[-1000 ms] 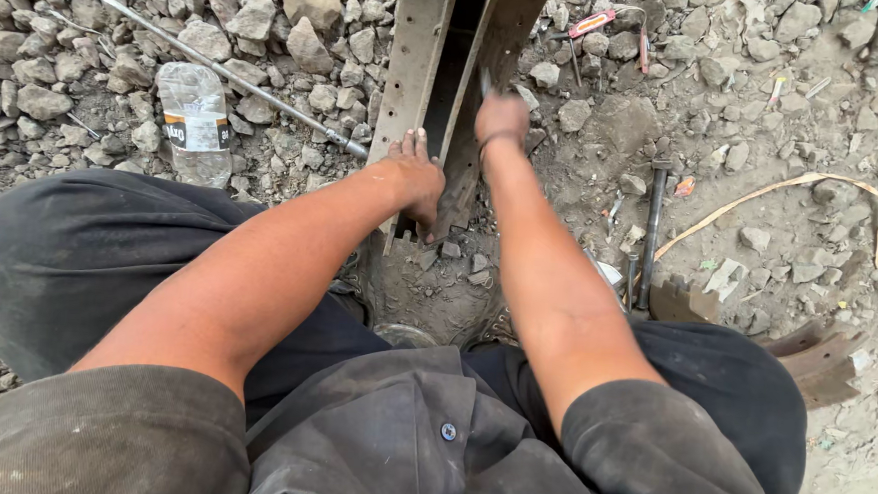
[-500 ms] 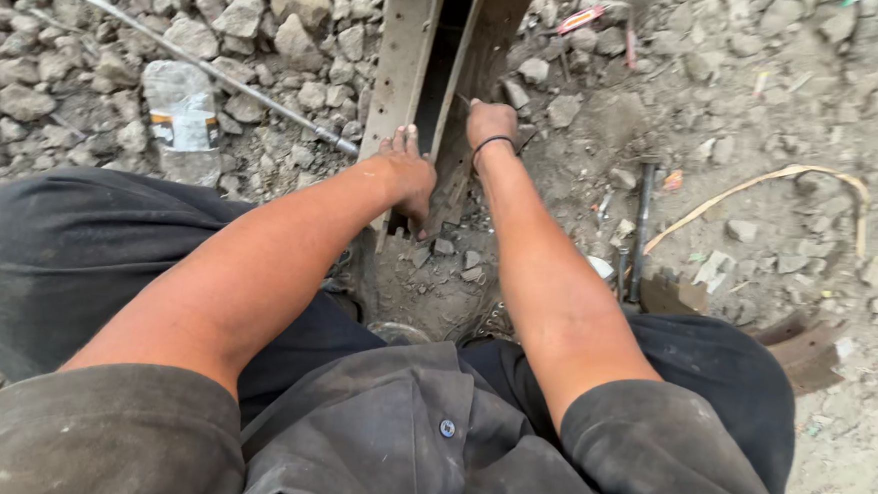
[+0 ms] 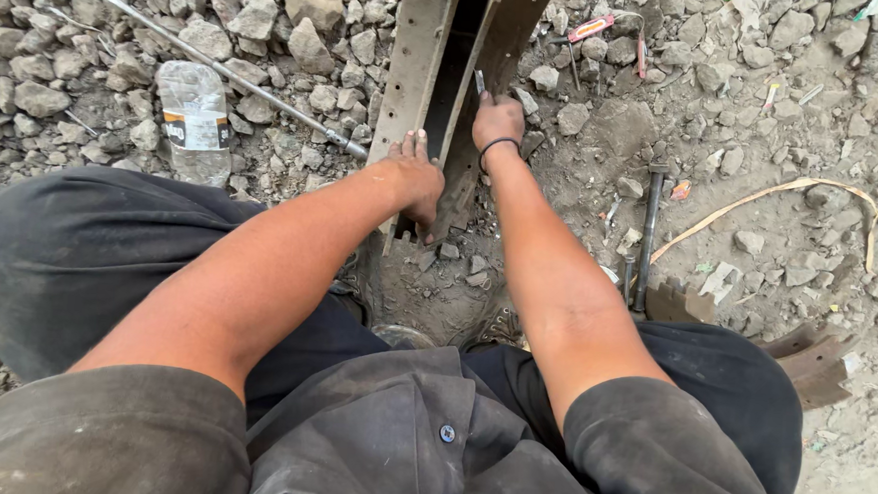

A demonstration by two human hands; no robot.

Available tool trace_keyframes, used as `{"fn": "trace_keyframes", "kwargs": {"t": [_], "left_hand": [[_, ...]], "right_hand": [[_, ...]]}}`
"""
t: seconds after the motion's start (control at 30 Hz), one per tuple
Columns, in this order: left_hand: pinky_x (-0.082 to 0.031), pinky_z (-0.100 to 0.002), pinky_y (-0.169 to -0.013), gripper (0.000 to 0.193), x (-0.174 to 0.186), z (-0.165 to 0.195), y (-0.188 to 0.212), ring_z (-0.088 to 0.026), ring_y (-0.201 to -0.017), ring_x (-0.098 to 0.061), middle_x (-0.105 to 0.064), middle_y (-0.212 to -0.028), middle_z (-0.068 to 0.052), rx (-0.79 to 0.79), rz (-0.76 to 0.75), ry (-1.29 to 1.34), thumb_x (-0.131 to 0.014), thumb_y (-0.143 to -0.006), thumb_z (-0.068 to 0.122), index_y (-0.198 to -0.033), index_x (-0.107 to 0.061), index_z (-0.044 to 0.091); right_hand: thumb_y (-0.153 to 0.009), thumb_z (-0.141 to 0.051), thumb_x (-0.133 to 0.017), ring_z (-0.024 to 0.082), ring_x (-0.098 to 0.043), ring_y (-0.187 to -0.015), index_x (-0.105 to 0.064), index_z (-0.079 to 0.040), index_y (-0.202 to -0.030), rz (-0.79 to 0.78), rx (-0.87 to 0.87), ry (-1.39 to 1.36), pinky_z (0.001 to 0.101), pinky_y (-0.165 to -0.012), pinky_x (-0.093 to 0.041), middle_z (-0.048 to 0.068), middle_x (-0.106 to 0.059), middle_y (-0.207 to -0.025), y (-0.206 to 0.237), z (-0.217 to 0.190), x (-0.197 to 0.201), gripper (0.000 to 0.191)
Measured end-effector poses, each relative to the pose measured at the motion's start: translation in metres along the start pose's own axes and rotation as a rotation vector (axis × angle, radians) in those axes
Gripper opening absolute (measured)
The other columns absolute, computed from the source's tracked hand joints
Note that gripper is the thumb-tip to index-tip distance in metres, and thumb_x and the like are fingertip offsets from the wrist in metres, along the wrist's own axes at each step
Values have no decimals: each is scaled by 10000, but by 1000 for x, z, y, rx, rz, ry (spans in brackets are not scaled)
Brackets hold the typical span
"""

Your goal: The person sits on the ground and uses a metal file to scrape and clean the inner surface of a curved metal part. They repeatedly file the surface, flip the part over, and continue filing the other side.

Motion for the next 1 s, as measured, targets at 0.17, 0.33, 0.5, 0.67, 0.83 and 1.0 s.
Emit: {"fn": "trace_keyframes", "kwargs": {"t": [0.17,0.33,0.5,0.67,0.83,1.0], "left_hand": [[-126,-578,-1254,1306,0,3,0,-550,-1542,-18,-10,-1633,-420,25,-5,-3,-933,-694,530,-1563,-218,-132],[-138,-567,-1256,1325,-3,-1,-1,-543,-1546,-16,15,-1636,-414,2,21,7,-929,-669,555,-1572,-210,-96],[-119,-589,-1250,1327,-3,4,-6,-555,-1540,4,22,-1632,-424,35,-7,-5,-926,-684,559,-1577,-201,-105],[-119,-589,-1253,1329,-3,1,-7,-552,-1546,4,11,-1640,-408,13,-5,-13,-921,-681,565,-1583,-198,-92],[-115,-589,-1252,1359,-6,3,-10,-537,-1547,0,23,-1639,-403,38,7,4,-931,-670,564,-1592,-166,-79],[-117,-583,-1255,1348,-6,2,-9,-542,-1549,-12,19,-1642,-410,31,24,-16,-928,-675,562,-1584,-189,-104]], "right_hand": [[-838,-444,-691,467,-669,-973,-696,16,-969,218,-51,206,530,-801,-524,303,-678,-1026,7,-3,-8,478],[-1009,-401,-565,427,-733,-1019,-729,37,-969,21,6,-56,491,-894,-564,291,-749,-1033,-11,-22,-6,469],[-958,-370,-623,464,-656,-1045,-706,21,-960,42,-9,146,506,-851,-527,315,-675,-1086,3,-19,-1,399],[-977,-367,-590,454,-681,-1059,-688,17,-1021,104,-1,-105,501,-824,-567,305,-712,-1075,-1,-22,-7,399],[-967,-454,-598,453,-710,-1006,-733,-1,-946,80,-51,77,508,-857,-557,287,-739,-1039,-10,-16,-9,473],[-938,-476,-609,439,-683,-1035,-736,9,-960,132,-85,171,502,-864,-542,288,-702,-1059,-6,-19,-8,501]]}}
Point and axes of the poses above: each hand's wrist, its own y-axis away from the middle knuckle, its own x-axis out of the back of the hand, z = x × y, the point moved 1 cm from there along -y, towards the middle knuckle
